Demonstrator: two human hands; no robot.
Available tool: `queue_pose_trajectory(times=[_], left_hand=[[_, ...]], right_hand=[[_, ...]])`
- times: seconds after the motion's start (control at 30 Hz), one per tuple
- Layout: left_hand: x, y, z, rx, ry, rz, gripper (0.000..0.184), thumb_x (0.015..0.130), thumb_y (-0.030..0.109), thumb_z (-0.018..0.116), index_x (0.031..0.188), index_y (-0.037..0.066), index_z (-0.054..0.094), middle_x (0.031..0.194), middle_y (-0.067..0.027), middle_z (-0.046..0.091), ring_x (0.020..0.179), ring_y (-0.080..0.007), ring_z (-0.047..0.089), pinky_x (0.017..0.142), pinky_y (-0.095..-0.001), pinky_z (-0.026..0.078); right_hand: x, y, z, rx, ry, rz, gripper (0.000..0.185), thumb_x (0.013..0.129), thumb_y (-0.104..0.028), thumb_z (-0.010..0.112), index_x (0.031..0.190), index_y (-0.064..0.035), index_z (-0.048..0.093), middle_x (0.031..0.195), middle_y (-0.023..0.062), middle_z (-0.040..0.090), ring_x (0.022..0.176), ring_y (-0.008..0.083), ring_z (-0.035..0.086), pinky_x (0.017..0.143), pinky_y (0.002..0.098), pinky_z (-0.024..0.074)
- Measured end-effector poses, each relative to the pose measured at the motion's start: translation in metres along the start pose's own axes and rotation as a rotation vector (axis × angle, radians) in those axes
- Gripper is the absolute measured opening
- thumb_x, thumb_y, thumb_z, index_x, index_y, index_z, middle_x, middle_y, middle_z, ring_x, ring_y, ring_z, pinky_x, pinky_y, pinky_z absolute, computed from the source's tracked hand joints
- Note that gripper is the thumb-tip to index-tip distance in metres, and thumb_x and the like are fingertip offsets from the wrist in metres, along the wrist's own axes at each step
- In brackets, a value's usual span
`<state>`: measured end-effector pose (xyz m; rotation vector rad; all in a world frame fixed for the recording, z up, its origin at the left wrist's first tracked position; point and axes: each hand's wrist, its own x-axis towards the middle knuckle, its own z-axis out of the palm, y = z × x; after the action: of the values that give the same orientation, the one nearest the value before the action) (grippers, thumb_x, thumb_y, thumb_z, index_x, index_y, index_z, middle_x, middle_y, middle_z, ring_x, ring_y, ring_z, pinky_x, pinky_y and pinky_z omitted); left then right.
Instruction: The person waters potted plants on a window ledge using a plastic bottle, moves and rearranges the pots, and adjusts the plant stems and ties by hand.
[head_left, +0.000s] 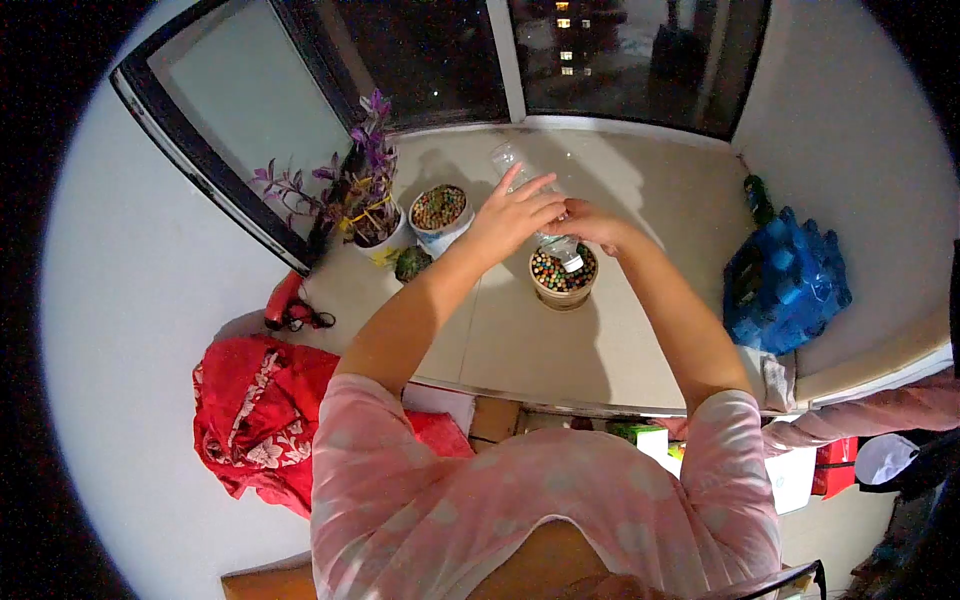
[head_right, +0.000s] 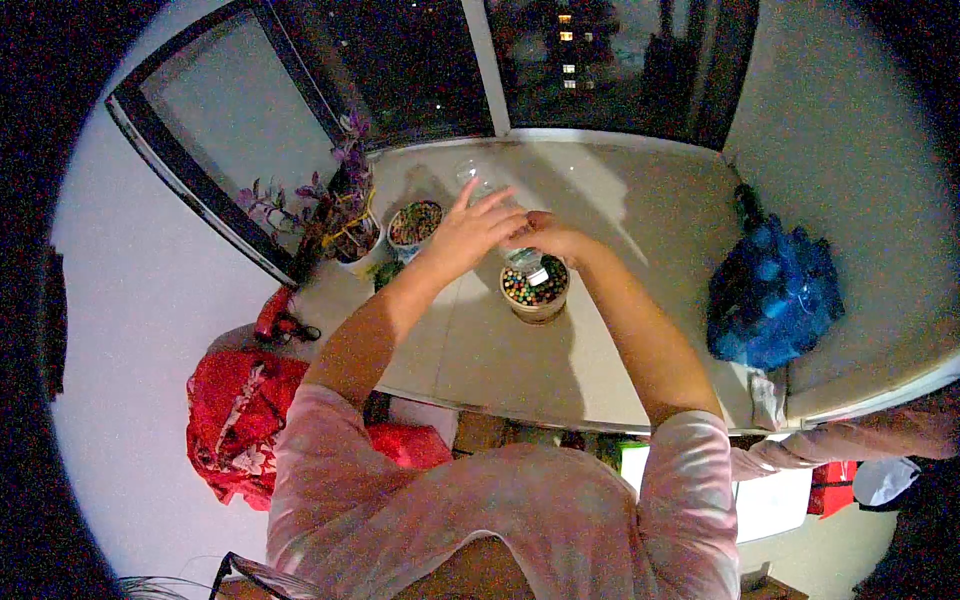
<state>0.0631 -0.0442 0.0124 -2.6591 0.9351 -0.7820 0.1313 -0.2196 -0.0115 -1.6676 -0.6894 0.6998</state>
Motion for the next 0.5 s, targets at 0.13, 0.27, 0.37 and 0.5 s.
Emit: queue_pose_trajectory(times=[0.13, 0.27, 0.37, 0.5], left_hand=[[0.010, -0.002, -0.001, 0.025, 0.125, -0.109, 0.048, 0.073, 0.010, 0.061, 0.119, 0.018, 0.052, 0.127, 0.0011, 0.048, 0.128, -0.0200, 0.033, 0.108, -0.0531, 0.016], [0.001, 0.004, -0.003, -0.186, 0.199, -0.384, 0.056, 0.072, 0.012, 0.066, 0.124, 0.017, 0.048, 0.130, -0.0034, 0.043, 0.127, -0.0233, 0.034, 0.107, -0.0535, 0.018], [-0.041, 0.017, 0.044, -0.315, 0.163, -0.536, 0.059, 0.074, 0.018, 0.068, 0.128, 0.017, 0.042, 0.133, -0.0054, 0.040, 0.127, -0.0255, 0.033, 0.106, -0.0535, 0.018], [-0.100, 0.060, 0.120, -0.691, 0.122, -0.691, 0.070, 0.075, 0.026, 0.069, 0.134, 0.013, 0.034, 0.135, -0.0109, 0.037, 0.127, -0.0308, 0.032, 0.106, -0.0520, 0.018]], right_hand=[[0.004, 0.011, -0.012, 0.186, 0.100, 0.078, 0.070, 0.067, -0.029, 0.078, 0.125, -0.0054, 0.046, 0.116, 0.0090, 0.056, 0.108, 0.0228, 0.052, 0.090, 0.0400, 0.0418], [0.009, 0.042, -0.043, 0.356, 0.184, 0.005, 0.075, 0.067, -0.029, 0.079, 0.128, -0.0089, 0.042, 0.121, 0.0080, 0.053, 0.111, 0.0243, 0.051, 0.090, 0.0420, 0.0420], [-0.004, 0.051, -0.062, 0.413, 0.329, -0.027, 0.068, 0.074, -0.027, 0.074, 0.129, -0.0087, 0.040, 0.119, 0.0080, 0.054, 0.111, 0.0248, 0.051, 0.091, 0.0419, 0.0420], [-0.032, 0.036, -0.062, 0.620, 0.413, 0.011, 0.055, 0.079, -0.024, 0.069, 0.123, -0.0048, 0.042, 0.118, 0.0094, 0.054, 0.113, 0.0234, 0.049, 0.095, 0.0440, 0.0389]])
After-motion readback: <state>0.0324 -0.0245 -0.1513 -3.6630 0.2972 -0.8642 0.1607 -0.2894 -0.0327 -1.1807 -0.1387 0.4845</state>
